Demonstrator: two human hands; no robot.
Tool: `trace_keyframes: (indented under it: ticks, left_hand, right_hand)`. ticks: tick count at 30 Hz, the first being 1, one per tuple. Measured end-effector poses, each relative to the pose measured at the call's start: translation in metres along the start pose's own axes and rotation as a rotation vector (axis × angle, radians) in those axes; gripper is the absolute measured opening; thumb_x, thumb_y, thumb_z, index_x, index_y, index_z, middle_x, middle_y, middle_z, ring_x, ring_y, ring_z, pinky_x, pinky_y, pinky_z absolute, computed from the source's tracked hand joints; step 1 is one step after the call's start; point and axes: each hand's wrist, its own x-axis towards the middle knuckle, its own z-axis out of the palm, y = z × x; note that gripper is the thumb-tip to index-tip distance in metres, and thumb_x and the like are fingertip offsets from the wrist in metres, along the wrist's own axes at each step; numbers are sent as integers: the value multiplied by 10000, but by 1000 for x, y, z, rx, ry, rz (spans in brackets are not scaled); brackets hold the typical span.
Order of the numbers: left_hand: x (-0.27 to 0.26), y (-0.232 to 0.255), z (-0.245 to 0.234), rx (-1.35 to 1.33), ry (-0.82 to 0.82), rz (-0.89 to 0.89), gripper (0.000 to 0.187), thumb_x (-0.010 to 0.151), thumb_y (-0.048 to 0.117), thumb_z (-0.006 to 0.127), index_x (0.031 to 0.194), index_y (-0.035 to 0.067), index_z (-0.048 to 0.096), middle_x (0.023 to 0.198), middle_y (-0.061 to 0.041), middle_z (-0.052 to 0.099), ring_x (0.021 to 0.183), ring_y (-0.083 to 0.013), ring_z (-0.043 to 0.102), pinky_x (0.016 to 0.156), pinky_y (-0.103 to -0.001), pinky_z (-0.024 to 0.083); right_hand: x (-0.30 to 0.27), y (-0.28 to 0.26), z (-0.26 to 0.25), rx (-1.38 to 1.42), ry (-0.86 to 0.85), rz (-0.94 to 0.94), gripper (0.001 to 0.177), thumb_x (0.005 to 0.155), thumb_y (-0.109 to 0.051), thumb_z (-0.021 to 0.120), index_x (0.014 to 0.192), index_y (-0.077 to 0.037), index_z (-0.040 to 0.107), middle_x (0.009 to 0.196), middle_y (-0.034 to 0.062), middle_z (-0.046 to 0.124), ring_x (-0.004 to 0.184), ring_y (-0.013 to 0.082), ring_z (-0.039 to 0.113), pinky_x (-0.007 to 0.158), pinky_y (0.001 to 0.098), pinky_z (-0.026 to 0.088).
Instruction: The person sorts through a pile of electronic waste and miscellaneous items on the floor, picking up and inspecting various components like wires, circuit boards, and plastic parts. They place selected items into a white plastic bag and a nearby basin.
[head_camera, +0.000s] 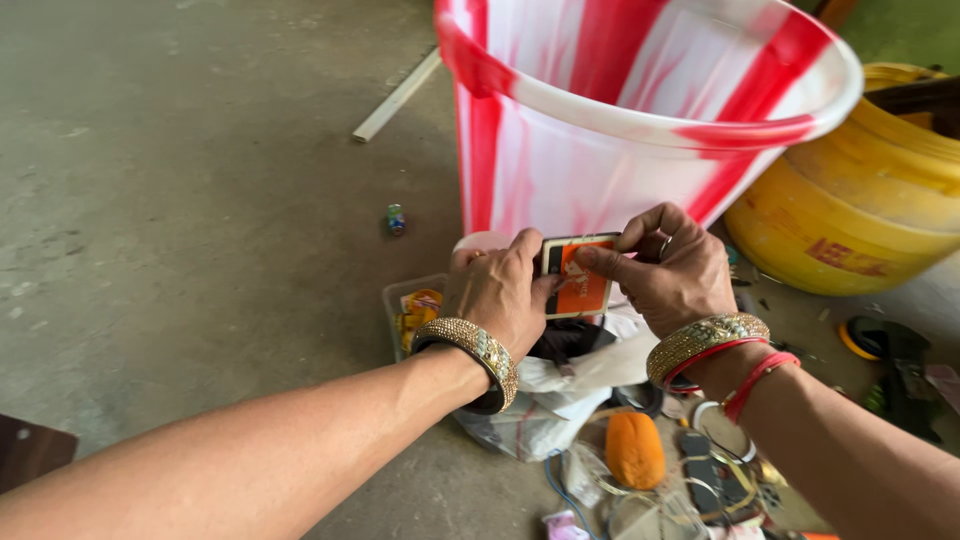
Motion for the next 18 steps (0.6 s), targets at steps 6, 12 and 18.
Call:
trace_keyframes:
  ticks: [6,12,18]
  left_hand:
    - [2,47,22,-222,-6,-22,198,978,211,593,1101,80,508,876,-183,727,862,-414,709,730,-536,539]
    - [11,99,48,-214,-72,-41,262,942,303,662,1132,151,565,878,-188,732,873,-397,705,744,-528,528]
    - [15,159,94,-394,-8,145,208,939,281,683,1077,146,606,974,-70,769,896,-323,734,733,-464,545]
  right_hand:
    - [-6,12,-58,134,-47,59,322,912,-178,814,1207,-115,703,776,45,724,570,71,544,474,265,438]
    - [-24,28,-114,16,-62,48,276,905,-180,784,1148,-53,756,786,-17,729,607,36,551,519,232,442]
    - [-42,64,-182,-4,2,-39,253,880,-107,811,1080,-21,682,807,10,708,636,33,595,550,220,504]
